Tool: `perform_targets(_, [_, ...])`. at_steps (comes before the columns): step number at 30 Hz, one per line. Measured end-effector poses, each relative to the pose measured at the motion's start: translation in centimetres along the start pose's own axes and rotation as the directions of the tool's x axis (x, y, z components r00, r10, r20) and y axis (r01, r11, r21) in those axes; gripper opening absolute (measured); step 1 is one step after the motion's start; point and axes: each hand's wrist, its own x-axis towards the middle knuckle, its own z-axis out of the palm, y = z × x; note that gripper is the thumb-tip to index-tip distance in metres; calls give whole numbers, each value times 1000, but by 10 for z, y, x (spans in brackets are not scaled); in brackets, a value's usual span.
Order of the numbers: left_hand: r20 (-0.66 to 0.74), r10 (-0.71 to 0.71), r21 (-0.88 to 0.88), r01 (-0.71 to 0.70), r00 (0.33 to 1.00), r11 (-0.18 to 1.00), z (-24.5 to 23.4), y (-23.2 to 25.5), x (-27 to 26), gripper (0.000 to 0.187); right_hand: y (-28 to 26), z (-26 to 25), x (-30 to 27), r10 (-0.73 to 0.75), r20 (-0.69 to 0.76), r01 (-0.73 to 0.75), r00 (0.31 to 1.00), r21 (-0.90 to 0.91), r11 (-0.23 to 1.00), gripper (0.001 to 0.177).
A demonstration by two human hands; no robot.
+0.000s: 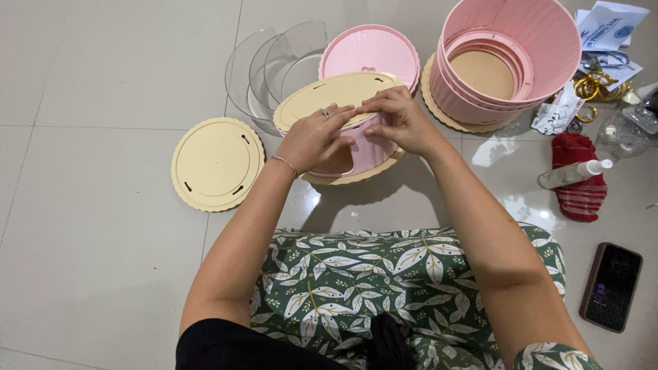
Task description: The person assembles a multi-tiered container by stacking beige circular bases, pink cylindrical bodies, and clear plastic rings, then securing each tier with a beige lid. The person repeats this process to build a stack of three tiers.
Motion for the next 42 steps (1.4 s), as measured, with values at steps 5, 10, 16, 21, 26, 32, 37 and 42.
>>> perform_targets(5, [-24, -55, -94, 52, 998, 994, -2, 2, 1, 46, -1, 2, -1, -41, -13, 41, 999, 25, 999, 42])
perform_targets(10, [94, -171, -44, 176, 981, 983, -4, 4, 5, 42, -8, 3, -2, 17, -35, -17, 999, 15, 1000, 39])
perform_targets(16, [-17, -113, -51, 112, 993, 992, 0, 6, 2, 40, -12, 2, -2, 100, -21, -100, 995, 34, 994, 40])
perform_targets(21, [-56, -129, 4, 129, 990, 992, 23, 27, -2, 49, -5, -8, -22, -33, 15, 34, 999, -55, 998, 38])
perform_targets(26, [-13, -143, 113, 143, 990, 983, 87, 73, -18, 58, 9, -13, -85, 19, -24, -24, 1000, -232, 972, 35])
perform_targets(32, [-117, 61, 413, -7, 991, 910, 164, 109, -32, 46, 33, -15, -140, 71, -6, -68, 997, -358, 931, 30])
perform_targets(37, [-42, -43, 343, 55, 998, 938, 180, 121, -29, 56, 47, -10, -153, 82, -4, -76, 997, -433, 898, 28])
perform_targets(42, [-349, -221, 259, 320, 911, 911, 150, 50, -27, 53, 48, -6, -158, 231, -89, -248, 969, -394, 885, 29])
